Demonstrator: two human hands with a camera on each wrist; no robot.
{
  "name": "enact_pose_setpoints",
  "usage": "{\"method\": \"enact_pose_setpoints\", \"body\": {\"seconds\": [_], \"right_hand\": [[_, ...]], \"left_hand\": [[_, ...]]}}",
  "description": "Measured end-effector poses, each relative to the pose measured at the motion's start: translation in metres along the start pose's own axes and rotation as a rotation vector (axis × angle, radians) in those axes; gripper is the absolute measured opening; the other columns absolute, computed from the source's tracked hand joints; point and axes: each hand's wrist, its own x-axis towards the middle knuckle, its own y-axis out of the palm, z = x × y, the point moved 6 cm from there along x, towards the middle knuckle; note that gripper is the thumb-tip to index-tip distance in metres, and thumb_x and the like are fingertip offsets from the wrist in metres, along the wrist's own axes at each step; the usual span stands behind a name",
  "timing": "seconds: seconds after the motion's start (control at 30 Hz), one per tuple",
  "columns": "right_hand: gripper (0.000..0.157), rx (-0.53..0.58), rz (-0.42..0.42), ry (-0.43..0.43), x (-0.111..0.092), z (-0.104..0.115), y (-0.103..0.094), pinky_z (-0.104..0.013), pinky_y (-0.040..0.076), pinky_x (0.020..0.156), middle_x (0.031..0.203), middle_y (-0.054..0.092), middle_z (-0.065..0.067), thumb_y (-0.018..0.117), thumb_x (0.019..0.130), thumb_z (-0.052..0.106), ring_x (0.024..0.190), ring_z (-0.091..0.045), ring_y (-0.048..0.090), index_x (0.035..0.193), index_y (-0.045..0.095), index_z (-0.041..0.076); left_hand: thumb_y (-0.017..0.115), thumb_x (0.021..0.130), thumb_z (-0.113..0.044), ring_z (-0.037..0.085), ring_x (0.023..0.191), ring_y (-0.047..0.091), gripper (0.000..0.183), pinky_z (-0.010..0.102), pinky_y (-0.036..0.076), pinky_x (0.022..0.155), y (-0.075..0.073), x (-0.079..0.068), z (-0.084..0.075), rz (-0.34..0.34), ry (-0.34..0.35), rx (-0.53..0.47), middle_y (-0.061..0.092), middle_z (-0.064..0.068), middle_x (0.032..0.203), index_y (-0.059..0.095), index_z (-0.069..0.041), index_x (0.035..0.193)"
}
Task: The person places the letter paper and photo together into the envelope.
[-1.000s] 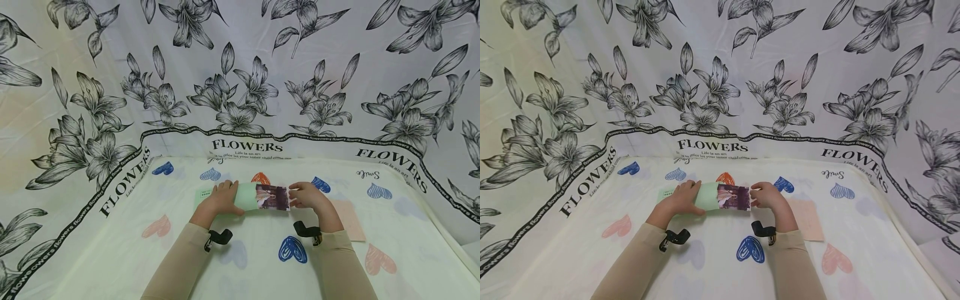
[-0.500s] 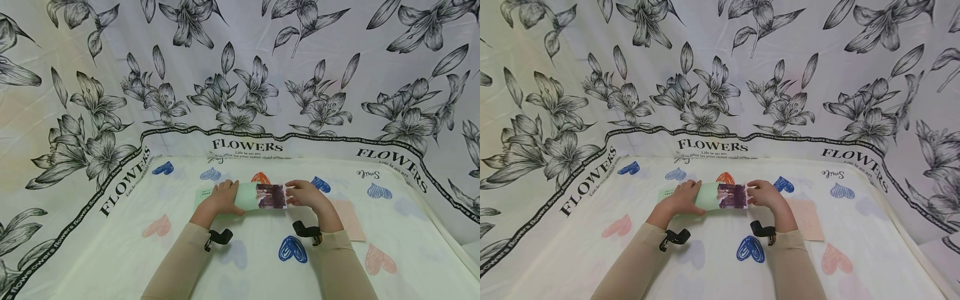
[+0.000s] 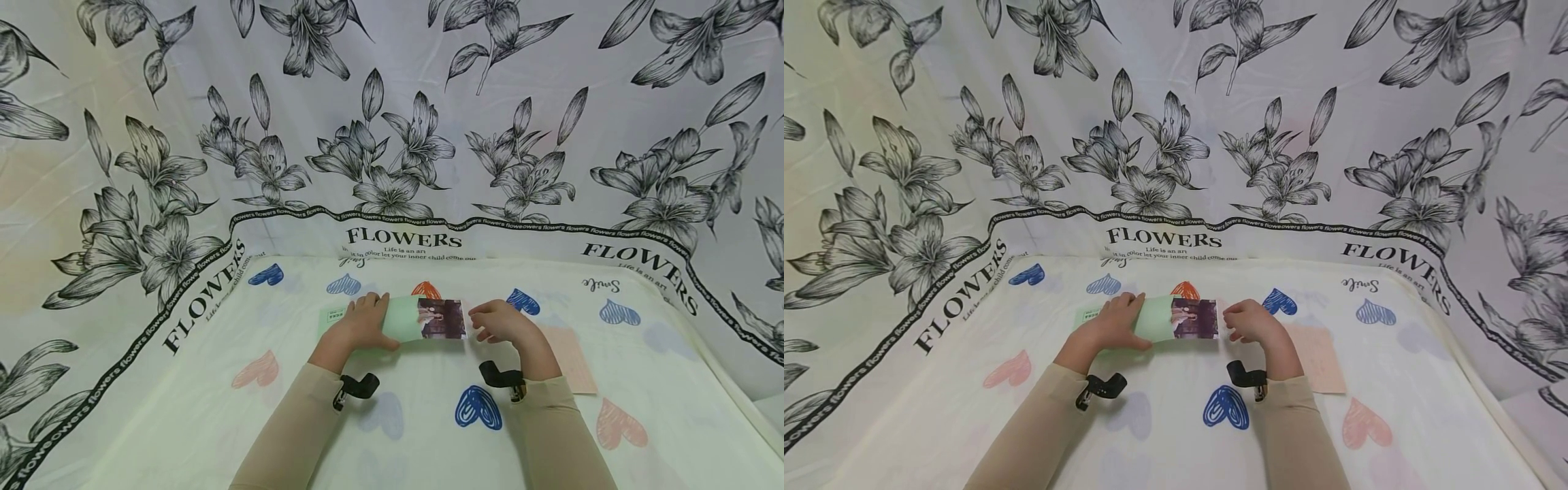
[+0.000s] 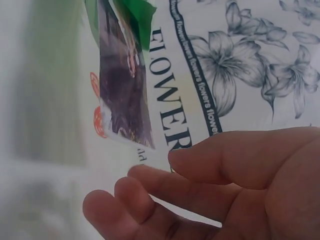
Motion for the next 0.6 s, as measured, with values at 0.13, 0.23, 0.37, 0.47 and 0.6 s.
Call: {"method": "enact_pose_setpoints", "body": {"seconds": [0.13, 0.23, 0.37, 0.47, 0.6], "right_hand": [[0.039, -0.007, 0.01, -0.024, -0.0019, 0.0045, 0.0027, -0.04, 0.06, 0.077, 0.112, 0.067, -0.02, 0.051, 0.104, 0.013, 0.081, -0.023, 0.067, 0.134, 0.062, -0.009], [0.039, -0.007, 0.018, -0.04, -0.0026, 0.0082, 0.0046, -0.041, 0.059, 0.078, 0.111, 0.067, -0.019, 0.051, 0.104, 0.013, 0.08, -0.023, 0.066, 0.134, 0.061, -0.009], [0.04, -0.018, 0.029, -0.045, -0.0025, 0.0102, 0.0053, -0.04, 0.059, 0.078, 0.114, 0.067, -0.02, 0.051, 0.104, 0.013, 0.081, -0.023, 0.066, 0.136, 0.06, -0.01], [0.041, -0.03, 0.029, -0.034, -0.0017, 0.0085, 0.0039, -0.04, 0.059, 0.079, 0.117, 0.066, -0.022, 0.05, 0.105, 0.014, 0.082, -0.023, 0.066, 0.137, 0.059, -0.009], [0.041, -0.04, 0.018, -0.027, -0.002, 0.0073, 0.0003, -0.04, 0.059, 0.078, 0.117, 0.066, -0.023, 0.05, 0.105, 0.015, 0.082, -0.024, 0.065, 0.138, 0.059, -0.009]], "left_hand": [[0.084, 0.078, -0.049, 0.042, 0.141, 0.035, 0.113, 0.063, 0.021, 0.119, 0.0006, 0.0, 0.0001, 0.005, 0.003, 0.0, 0.038, 0.025, 0.151, 0.027, 0.002, 0.16], [0.085, 0.077, -0.049, 0.043, 0.141, 0.035, 0.113, 0.063, 0.021, 0.119, 0.0011, 0.0007, -0.0005, 0.009, 0.008, -0.001, 0.038, 0.025, 0.151, 0.027, 0.002, 0.16], [0.085, 0.078, -0.049, 0.043, 0.142, 0.034, 0.113, 0.063, 0.021, 0.119, 0.0009, 0.0007, -0.0015, 0.014, 0.009, -0.002, 0.037, 0.026, 0.152, 0.027, 0.002, 0.16], [0.084, 0.078, -0.049, 0.043, 0.142, 0.034, 0.113, 0.062, 0.021, 0.119, 0.0007, -0.0001, -0.001, 0.015, 0.002, -0.003, 0.037, 0.025, 0.152, 0.027, 0.002, 0.16], [0.084, 0.078, -0.048, 0.043, 0.142, 0.033, 0.112, 0.062, 0.02, 0.12, 0.001, -0.0011, 0.0006, 0.01, -0.005, -0.014, 0.037, 0.025, 0.152, 0.026, 0.002, 0.16]]}}
